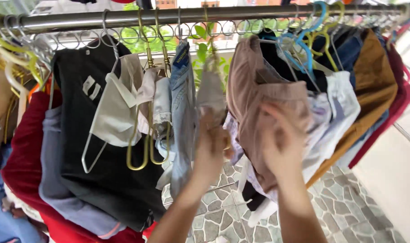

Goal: The person removes dry clothes from a metal drying rack, places them into a blue basin, and then hangs them back on the rack using hangers from a red bucket. The person handles shirts, pants, and other garments one by one.

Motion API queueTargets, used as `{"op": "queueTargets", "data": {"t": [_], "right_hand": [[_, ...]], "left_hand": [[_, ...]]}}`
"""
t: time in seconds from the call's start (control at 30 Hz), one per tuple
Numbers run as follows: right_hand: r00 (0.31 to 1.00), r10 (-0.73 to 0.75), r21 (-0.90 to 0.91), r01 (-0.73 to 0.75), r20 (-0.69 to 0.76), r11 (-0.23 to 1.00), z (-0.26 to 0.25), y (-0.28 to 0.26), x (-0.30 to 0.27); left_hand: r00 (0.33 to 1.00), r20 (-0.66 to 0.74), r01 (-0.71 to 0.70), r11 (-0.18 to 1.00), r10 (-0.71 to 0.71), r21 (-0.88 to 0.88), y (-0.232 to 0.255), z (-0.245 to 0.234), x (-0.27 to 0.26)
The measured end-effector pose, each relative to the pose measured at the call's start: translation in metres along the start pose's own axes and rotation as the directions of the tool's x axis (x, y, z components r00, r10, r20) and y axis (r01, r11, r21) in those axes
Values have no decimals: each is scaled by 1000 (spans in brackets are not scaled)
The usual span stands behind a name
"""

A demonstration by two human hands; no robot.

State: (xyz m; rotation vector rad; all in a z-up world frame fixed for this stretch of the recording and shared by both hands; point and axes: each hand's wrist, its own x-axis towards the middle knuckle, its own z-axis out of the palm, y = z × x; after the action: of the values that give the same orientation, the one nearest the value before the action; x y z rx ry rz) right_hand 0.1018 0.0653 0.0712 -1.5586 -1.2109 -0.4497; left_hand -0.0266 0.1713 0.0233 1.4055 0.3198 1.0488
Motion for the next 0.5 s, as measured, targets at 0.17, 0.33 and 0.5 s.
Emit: {"op": "queueTargets", "data": {"t": [0.17,0.33,0.5], "right_hand": [[810,470,350,-579,351,736,24,-57,39],[790,603,155,-613,111,775,27,-22,47],[814,541,395,-577,211,715,-44,-25,-20]], "left_hand": [[992,51,-125,960,115,252,26,28,9],[921,62,-372,824,384,426,51,33,3],[932,256,-296,946,256,135,68,7,-31]]}}
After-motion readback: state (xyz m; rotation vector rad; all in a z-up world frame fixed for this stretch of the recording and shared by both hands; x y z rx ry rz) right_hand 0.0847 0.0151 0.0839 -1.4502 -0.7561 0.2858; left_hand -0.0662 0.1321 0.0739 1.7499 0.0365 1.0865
